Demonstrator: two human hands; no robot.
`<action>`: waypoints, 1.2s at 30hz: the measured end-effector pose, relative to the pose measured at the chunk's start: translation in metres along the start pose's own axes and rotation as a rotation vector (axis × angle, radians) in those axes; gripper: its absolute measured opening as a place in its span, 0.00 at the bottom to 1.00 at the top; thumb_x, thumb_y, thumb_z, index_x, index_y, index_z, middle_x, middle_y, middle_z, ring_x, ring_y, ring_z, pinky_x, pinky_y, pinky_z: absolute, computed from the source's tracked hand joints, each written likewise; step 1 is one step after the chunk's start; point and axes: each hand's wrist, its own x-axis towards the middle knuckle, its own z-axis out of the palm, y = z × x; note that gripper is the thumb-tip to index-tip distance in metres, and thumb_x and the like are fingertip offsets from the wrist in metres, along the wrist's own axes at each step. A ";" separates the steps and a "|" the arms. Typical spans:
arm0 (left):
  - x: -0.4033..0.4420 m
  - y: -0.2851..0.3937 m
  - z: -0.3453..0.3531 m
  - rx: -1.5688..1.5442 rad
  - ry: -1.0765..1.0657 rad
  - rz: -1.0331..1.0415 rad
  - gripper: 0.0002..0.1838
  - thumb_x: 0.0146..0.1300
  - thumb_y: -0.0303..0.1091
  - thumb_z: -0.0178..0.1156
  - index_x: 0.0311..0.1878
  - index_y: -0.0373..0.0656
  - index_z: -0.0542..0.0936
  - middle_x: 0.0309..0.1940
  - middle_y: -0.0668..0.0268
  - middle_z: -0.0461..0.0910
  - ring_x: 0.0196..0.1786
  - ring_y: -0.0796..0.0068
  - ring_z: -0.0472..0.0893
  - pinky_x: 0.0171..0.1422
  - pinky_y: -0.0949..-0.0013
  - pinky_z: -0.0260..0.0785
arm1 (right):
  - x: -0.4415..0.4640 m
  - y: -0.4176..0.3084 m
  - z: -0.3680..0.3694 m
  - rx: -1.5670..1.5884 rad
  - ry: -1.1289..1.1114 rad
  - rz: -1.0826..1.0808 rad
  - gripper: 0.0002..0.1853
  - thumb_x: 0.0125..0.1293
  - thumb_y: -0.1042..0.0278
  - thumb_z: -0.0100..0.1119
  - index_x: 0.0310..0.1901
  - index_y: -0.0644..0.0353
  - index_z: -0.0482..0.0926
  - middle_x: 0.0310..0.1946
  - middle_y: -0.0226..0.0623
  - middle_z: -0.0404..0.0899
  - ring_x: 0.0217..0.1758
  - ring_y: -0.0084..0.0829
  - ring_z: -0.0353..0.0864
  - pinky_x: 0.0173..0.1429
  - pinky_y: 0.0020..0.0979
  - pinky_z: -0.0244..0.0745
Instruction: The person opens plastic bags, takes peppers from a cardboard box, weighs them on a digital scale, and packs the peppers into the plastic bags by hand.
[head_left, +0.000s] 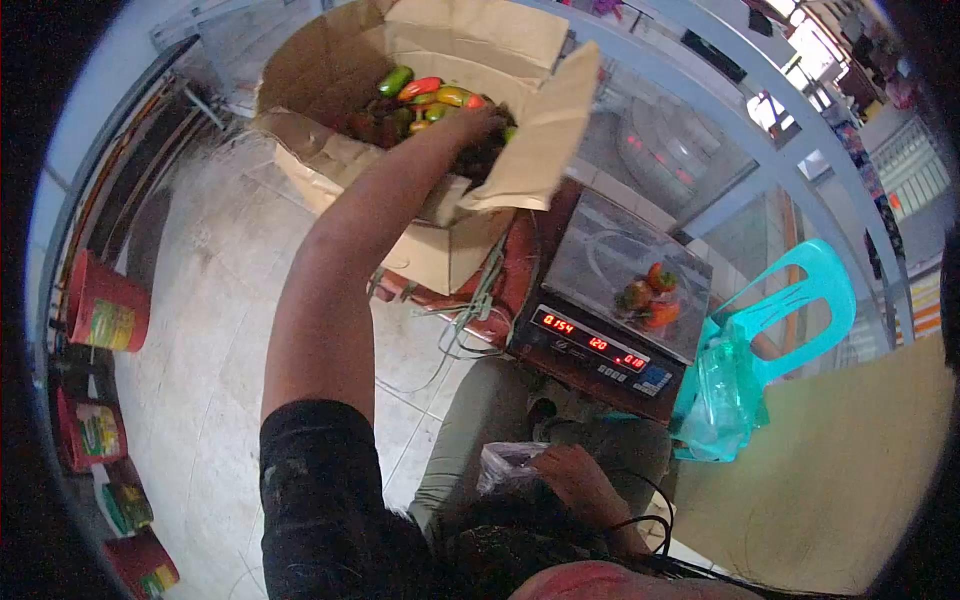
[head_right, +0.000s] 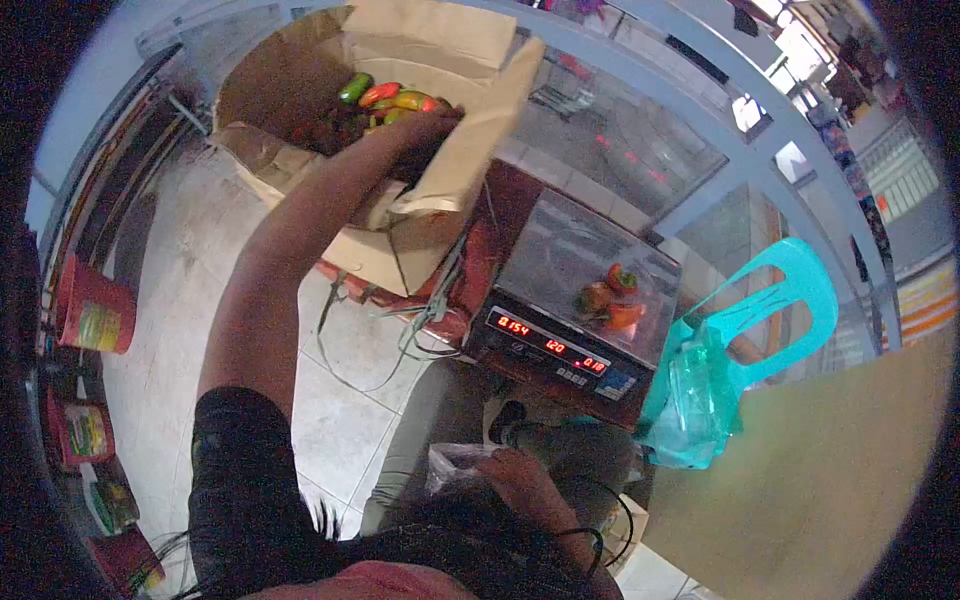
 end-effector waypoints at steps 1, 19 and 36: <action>0.018 -0.020 0.037 0.064 0.014 0.089 0.19 0.60 0.36 0.56 0.54 0.43 0.76 0.51 0.53 0.77 0.51 0.54 0.79 0.61 0.56 0.67 | 0.000 0.003 0.002 0.006 0.004 0.016 0.11 0.61 0.72 0.52 0.46 0.56 0.76 0.39 0.35 0.77 0.46 0.38 0.76 0.50 0.39 0.69; -0.160 0.281 -0.217 -0.460 0.862 0.356 0.16 0.62 0.30 0.60 0.54 0.42 0.77 0.50 0.61 0.79 0.54 0.69 0.76 0.60 0.67 0.65 | -0.046 -0.010 0.010 0.020 0.127 0.068 0.08 0.61 0.73 0.51 0.42 0.58 0.75 0.37 0.40 0.75 0.46 0.39 0.76 0.53 0.41 0.69; -0.025 0.337 0.087 -0.414 0.145 -0.196 0.17 0.50 0.42 0.70 0.31 0.38 0.76 0.33 0.54 0.78 0.39 0.53 0.79 0.44 0.54 0.71 | -0.095 0.001 0.032 0.020 0.299 0.079 0.08 0.65 0.67 0.48 0.42 0.55 0.75 0.37 0.39 0.77 0.45 0.40 0.78 0.51 0.43 0.72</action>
